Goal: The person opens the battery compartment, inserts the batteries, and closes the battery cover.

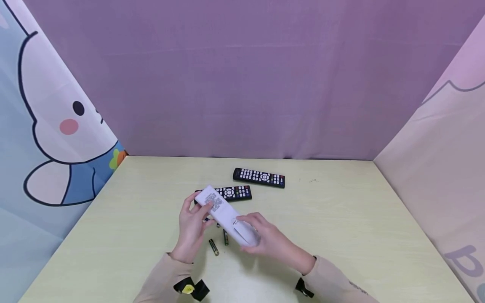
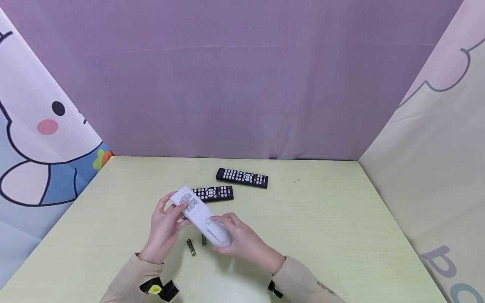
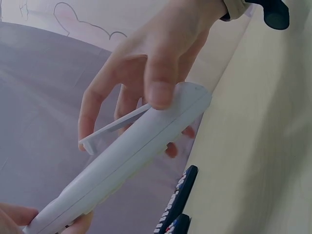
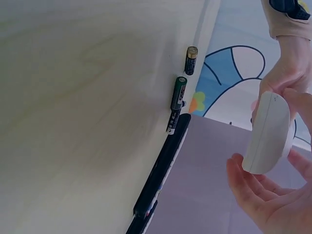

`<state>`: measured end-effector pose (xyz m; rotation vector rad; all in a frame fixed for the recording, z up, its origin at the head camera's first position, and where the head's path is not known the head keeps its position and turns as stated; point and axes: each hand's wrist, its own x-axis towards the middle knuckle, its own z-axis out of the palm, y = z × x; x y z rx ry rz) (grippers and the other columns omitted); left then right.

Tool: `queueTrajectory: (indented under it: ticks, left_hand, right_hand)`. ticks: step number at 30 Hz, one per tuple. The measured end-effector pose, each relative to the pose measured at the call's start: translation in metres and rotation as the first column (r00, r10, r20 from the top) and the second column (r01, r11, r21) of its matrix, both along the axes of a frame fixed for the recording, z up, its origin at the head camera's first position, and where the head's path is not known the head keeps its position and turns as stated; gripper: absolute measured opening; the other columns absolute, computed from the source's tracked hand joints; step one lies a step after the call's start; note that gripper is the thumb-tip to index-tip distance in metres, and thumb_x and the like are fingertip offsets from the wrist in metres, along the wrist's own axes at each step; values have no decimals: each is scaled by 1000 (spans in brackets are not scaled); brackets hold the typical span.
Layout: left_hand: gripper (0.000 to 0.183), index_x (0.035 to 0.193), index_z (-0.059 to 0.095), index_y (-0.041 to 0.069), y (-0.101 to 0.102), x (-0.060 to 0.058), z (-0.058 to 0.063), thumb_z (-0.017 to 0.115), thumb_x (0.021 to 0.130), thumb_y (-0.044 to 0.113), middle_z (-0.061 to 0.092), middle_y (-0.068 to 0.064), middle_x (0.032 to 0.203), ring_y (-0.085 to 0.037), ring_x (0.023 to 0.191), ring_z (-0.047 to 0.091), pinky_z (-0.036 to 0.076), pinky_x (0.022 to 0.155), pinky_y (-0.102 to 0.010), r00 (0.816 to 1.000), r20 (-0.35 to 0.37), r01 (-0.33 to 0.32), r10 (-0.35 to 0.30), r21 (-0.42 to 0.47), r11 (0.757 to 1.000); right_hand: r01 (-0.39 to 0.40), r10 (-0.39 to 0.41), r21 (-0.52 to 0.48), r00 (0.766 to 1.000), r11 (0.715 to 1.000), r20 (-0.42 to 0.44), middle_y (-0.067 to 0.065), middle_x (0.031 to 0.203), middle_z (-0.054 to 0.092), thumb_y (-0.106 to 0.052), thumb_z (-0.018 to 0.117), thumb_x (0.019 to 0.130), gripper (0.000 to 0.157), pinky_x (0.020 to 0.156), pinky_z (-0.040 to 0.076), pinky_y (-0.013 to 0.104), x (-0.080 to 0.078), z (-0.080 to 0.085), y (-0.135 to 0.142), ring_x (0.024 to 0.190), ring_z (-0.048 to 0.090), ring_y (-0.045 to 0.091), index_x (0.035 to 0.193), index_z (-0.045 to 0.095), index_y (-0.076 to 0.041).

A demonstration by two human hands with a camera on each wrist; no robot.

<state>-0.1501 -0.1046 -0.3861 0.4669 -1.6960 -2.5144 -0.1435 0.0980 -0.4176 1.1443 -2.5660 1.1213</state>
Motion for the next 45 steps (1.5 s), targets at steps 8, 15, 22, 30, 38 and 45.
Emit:
queueTrajectory:
  ticks: [8, 15, 22, 30, 38, 45]
  left_hand:
    - [51, 128, 35, 13, 0, -2, 0, 50, 84, -5, 50, -16, 118, -15, 80, 62, 53, 71, -34, 1000, 3, -3, 3, -1, 1000]
    - [50, 128, 35, 14, 2, -3, -1, 51, 83, -5, 52, -14, 117, -15, 79, 61, 53, 69, -31, 1000, 12, 7, -7, -8, 1000]
    - [49, 128, 35, 12, 3, -2, 0, 50, 84, -5, 48, -19, 122, -15, 81, 61, 53, 68, -30, 1000, 16, 18, -18, -29, 999]
    - [50, 129, 34, 11, 4, -1, 0, 49, 85, -5, 47, -19, 122, -15, 81, 61, 53, 68, -30, 999, 8, 31, -31, -33, 999]
    - [51, 131, 31, 10, 3, 2, -2, 48, 85, -5, 46, -20, 123, -15, 82, 61, 53, 69, -30, 999, -1, 40, -40, -30, 999]
    - [51, 131, 30, 9, 3, 1, -4, 48, 85, -6, 46, -21, 123, -15, 80, 61, 53, 69, -31, 999, 3, 34, -34, -21, 999]
  right_hand:
    - [8, 1, 75, 993, 997, -116, 12, 107, 52, -22, 76, 64, 71, 67, 51, 19, 0, -4, 0, 85, 58, 21, 125, 44, -7]
    - [4, 9, 69, 983, 998, -184, 12, 106, 51, -24, 76, 63, 70, 65, 50, 16, -1, -8, 1, 82, 58, 21, 124, 47, -6]
    - [15, 8, 90, 970, 996, -245, 12, 106, 51, -26, 75, 63, 69, 63, 50, 14, 0, -8, 3, 79, 59, 19, 123, 49, -5]
    - [1, 41, 95, 898, 995, -437, 14, 102, 51, -26, 77, 60, 68, 58, 47, 9, -1, -11, 4, 72, 58, 17, 118, 53, -1]
    - [10, 39, 89, 849, 996, -527, 15, 99, 53, -27, 77, 59, 66, 57, 47, 10, -1, -13, 5, 69, 58, 17, 116, 55, -2]
    - [15, 30, 76, 829, 997, -558, 15, 97, 54, -26, 77, 59, 64, 56, 47, 10, -1, -14, 4, 67, 58, 17, 115, 57, -4]
